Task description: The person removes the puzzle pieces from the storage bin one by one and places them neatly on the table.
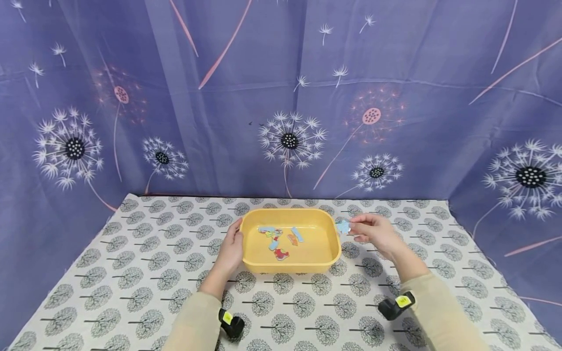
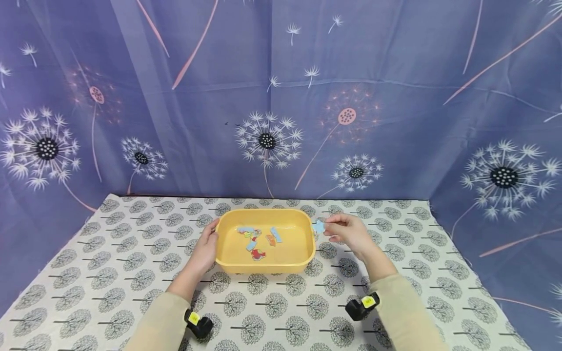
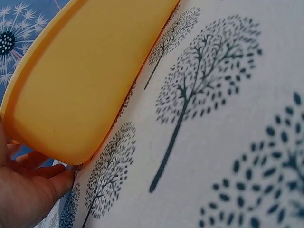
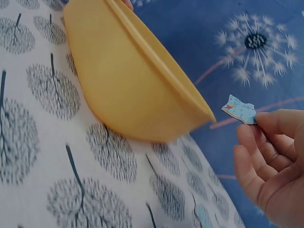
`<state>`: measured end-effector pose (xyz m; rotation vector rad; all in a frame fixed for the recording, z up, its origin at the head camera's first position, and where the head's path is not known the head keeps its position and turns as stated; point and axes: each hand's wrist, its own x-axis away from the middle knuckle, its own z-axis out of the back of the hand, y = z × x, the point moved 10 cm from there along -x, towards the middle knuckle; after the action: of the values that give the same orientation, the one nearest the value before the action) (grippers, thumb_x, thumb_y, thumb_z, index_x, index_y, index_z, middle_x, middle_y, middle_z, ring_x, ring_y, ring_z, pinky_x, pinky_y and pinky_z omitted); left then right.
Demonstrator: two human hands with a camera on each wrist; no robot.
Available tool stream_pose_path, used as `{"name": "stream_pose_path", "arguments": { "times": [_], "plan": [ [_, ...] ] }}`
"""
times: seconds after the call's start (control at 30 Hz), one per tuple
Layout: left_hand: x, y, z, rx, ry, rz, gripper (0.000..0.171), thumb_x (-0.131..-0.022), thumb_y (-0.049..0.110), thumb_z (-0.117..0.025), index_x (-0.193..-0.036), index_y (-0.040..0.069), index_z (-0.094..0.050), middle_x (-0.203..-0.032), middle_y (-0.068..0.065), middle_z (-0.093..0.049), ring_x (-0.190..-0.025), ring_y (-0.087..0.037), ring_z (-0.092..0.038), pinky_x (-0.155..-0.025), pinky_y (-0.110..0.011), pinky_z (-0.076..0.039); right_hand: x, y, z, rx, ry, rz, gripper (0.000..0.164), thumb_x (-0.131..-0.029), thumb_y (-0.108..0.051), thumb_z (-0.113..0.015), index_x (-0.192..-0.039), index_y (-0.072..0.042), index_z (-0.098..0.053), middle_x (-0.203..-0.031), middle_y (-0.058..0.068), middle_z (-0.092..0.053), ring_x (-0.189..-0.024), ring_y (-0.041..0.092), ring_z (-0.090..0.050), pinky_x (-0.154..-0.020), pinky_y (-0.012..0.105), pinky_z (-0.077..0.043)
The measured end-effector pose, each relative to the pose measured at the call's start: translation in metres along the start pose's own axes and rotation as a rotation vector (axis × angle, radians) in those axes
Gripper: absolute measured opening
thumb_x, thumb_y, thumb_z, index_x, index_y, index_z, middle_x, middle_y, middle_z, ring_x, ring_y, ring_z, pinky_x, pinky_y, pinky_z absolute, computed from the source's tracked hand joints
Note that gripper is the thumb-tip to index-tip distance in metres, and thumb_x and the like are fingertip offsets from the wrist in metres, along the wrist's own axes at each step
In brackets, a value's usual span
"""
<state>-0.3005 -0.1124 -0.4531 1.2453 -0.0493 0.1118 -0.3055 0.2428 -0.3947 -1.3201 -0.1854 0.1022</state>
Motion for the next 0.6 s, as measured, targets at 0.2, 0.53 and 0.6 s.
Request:
{"name": "stream_pose_path", "arguments": {
  "times": [0.2,0.53,0.6],
  "plan": [
    [0.001,0.001,-0.001,0.0,-0.008,0.003,0.049,-0.103,0.028,-0.024,-0.151,0.021,-0.021,-0.146,-0.017,-0.04,-0.122,-0.035,-0.05,-0.106,-0.057,-0.036,0.005,0.016,0.021,-0.025,0.052,-0.042,0.04,-0.091,-0.013,-0.06,-0.119,0.012,-0.047,-0.098,-0.002,-0.06,-0.086,0.008,-0.063,-0.084,0.029,-0.056],
    [0.001,0.001,-0.001,0.01,-0.024,0.011,0.05,-0.103,0.029,-0.023,-0.152,0.022,-0.019,-0.145,-0.015,-0.042,-0.117,-0.031,-0.054,-0.104,-0.055,-0.039,0.013,0.037,0.054,-0.026,0.126,-0.069,0.042,-0.093,-0.012,-0.058,-0.122,0.014,-0.043,-0.095,-0.006,-0.061,-0.085,0.007,-0.064,-0.084,0.026,-0.056],
    [0.001,0.001,-0.001,0.016,-0.025,0.008,0.05,-0.103,0.029,-0.022,-0.152,0.022,-0.019,-0.145,-0.015,-0.042,-0.117,-0.031,-0.054,-0.104,-0.054,-0.039,0.014,0.041,0.061,-0.01,0.146,-0.076,0.044,-0.093,-0.012,-0.058,-0.124,0.015,-0.042,-0.095,-0.006,-0.061,-0.085,0.007,-0.064,-0.084,0.026,-0.056]
  ]
}}
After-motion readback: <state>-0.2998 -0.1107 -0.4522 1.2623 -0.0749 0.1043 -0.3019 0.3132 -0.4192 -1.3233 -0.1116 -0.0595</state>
